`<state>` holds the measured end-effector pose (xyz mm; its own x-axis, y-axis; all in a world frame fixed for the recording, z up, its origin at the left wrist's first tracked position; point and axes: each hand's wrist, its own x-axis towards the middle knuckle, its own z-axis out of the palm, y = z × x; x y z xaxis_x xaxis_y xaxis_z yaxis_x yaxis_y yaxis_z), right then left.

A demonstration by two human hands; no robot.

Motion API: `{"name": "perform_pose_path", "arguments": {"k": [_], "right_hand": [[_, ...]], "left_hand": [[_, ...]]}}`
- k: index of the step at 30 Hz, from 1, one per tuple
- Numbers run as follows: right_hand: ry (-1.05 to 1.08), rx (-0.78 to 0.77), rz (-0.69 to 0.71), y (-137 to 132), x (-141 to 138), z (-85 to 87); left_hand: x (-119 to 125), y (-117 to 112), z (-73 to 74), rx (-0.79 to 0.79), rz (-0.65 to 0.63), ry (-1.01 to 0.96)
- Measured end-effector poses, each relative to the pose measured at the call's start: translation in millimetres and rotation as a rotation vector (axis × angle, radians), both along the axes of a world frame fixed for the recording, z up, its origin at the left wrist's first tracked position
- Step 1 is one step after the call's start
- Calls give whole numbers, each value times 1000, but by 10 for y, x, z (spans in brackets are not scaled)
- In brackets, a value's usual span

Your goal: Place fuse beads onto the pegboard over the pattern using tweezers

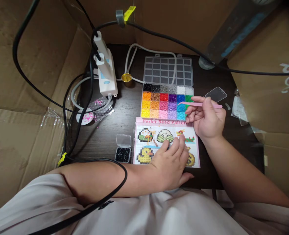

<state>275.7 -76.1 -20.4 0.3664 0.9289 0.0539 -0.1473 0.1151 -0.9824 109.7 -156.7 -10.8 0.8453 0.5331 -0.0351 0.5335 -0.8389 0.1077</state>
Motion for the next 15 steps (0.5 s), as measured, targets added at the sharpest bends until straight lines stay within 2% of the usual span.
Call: {"name": "perform_pose_path", "arguments": {"k": [15], "right_hand": [[2,5,16,0,12,-6]], "left_hand": [[-3,-7,-8,-4,11,-26]]}}
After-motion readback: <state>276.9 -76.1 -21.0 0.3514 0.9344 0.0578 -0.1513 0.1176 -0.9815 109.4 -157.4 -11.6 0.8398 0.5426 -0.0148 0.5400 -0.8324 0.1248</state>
